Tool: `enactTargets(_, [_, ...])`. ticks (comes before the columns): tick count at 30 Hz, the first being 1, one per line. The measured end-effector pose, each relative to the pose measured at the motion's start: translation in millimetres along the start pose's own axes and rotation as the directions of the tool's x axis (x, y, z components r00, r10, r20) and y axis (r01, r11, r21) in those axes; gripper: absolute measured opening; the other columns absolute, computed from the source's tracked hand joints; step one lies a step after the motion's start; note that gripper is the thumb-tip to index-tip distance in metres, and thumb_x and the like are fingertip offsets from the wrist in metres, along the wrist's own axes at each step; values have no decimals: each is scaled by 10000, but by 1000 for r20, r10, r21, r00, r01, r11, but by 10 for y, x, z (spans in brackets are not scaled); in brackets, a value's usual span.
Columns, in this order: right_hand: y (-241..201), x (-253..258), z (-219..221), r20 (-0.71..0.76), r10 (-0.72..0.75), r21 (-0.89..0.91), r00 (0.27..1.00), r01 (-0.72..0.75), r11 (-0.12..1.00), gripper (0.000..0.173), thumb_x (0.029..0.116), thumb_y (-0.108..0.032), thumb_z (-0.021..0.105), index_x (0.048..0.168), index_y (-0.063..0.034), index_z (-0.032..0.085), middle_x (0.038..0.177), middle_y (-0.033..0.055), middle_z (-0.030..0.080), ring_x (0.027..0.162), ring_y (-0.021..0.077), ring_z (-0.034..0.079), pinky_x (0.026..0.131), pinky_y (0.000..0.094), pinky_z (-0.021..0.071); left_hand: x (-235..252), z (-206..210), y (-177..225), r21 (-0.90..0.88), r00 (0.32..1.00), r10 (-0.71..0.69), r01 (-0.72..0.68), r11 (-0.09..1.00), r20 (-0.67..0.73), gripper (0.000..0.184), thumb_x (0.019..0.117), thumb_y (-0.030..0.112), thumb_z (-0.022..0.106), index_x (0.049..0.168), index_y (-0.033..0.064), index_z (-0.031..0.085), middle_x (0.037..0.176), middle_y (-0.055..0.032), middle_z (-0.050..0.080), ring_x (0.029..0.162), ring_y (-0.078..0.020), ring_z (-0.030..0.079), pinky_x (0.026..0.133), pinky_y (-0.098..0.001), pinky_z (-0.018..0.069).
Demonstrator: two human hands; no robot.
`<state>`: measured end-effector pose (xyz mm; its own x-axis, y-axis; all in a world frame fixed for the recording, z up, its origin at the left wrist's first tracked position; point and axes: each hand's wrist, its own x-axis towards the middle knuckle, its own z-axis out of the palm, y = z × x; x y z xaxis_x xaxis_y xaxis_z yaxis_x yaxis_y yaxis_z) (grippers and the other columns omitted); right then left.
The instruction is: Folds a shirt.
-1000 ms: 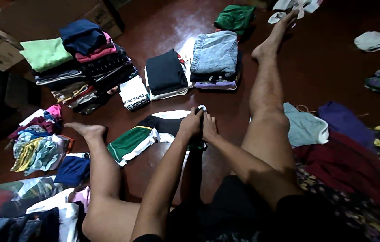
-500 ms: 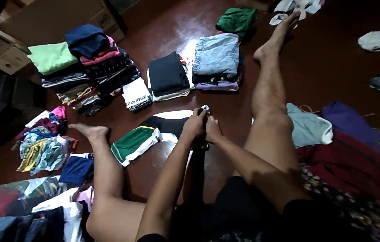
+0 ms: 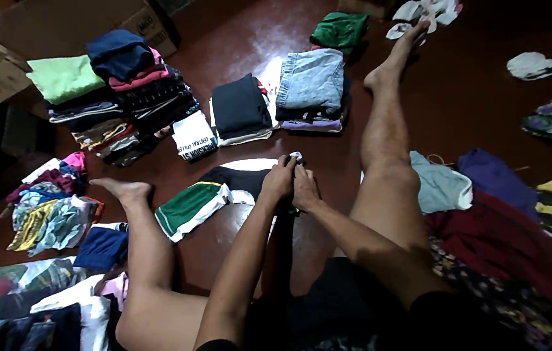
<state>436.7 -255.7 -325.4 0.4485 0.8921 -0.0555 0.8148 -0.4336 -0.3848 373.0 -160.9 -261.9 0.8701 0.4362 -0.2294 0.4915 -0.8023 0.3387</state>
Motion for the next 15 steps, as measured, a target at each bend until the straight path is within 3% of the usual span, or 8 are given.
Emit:
enactTargets(1, [23, 7, 15, 37, -11, 1, 999, 11, 1000, 653, 725, -170, 836, 1305, 50, 632, 1539, 219, 477, 1468, 372, 401, 1179, 541, 332, -11, -8, 5, -6, 1000, -3, 3, 1000, -13, 792, 815, 96, 800, 1532, 174, 475, 1592, -120, 387, 1102, -382, 643, 796, -556, 599])
enactTargets(3, [126, 36, 161, 200, 23, -3, 980, -23, 1000, 934, 718, -275, 843, 1509, 22, 444, 1642, 213, 320, 1534, 391, 258, 1213, 576, 244, -19, 1, 5, -33, 1000, -1, 0, 999, -14, 779, 833, 101, 789, 1539, 179, 470, 1590, -127, 392, 1109, -393, 639, 809, -570, 595])
enactTargets(6, [186, 93, 108, 381, 82, 51, 921, -110, 993, 1060, 680, -272, 897, 1550, 26, 369, 1647, 258, 263, 1530, 456, 213, 1204, 618, 247, 31, 105, -42, -107, 997, 73, -73, 992, -4, 684, 945, 221, 702, 1571, 229, 426, 1621, -135, 355, 1209, -360, 621, 915, -547, 583])
enactTargets(8, [167, 106, -180, 376, 72, 155, 924, -139, 978, 861, 716, -186, 895, 1467, -13, 512, 1618, 224, 352, 1489, 447, 315, 1160, 648, 311, -11, 115, -80, -238, 994, 94, -106, 965, -59, 698, 949, 194, 670, 1592, 217, 398, 1652, -124, 316, 1322, -344, 560, 1008, -554, 542])
enactTargets(10, [198, 50, -517, 315, 86, 313, 945, -189, 931, 431, 908, -172, 745, 1315, -61, 655, 1382, 226, 596, 1246, 427, 574, 1006, 666, 444, -160, 144, -145, -361, 980, 50, -118, 925, -192, 562, 1054, 307, 527, 1588, 178, 405, 1663, -89, 329, 1443, -301, 449, 1142, -545, 431])
enactTargets(11, [222, 25, -715, 274, 145, 383, 951, -246, 890, 319, 994, -198, 662, 1290, -79, 680, 1291, 225, 658, 1160, 414, 640, 967, 650, 485, -230, 181, -186, -401, 964, 17, -127, 907, -266, 520, 1084, 331, 450, 1573, 155, 430, 1656, -83, 349, 1477, -284, 407, 1185, -537, 374])
enactTargets(13, [252, -1, -1111, 191, 311, 491, 931, -366, 791, 325, 1031, -93, 538, 1322, -52, 675, 1334, 218, 650, 1239, 380, 620, 1074, 574, 455, -357, 373, -263, -389, 925, -60, -99, 916, -376, 501, 1106, 344, 346, 1542, 135, 479, 1632, -88, 394, 1497, -276, 377, 1217, -533, 314])
enactTargets(15, [305, 8, -1214, 38, 381, 546, 924, -339, 766, 330, 1037, -69, 495, 1322, -27, 655, 1368, 205, 625, 1297, 342, 579, 1125, 511, 418, -410, 657, -325, -288, 923, -110, -1, 958, -369, 526, 1104, 399, 306, 1551, 179, 476, 1656, -80, 356, 1542, -283, 296, 1238, -589, 234])
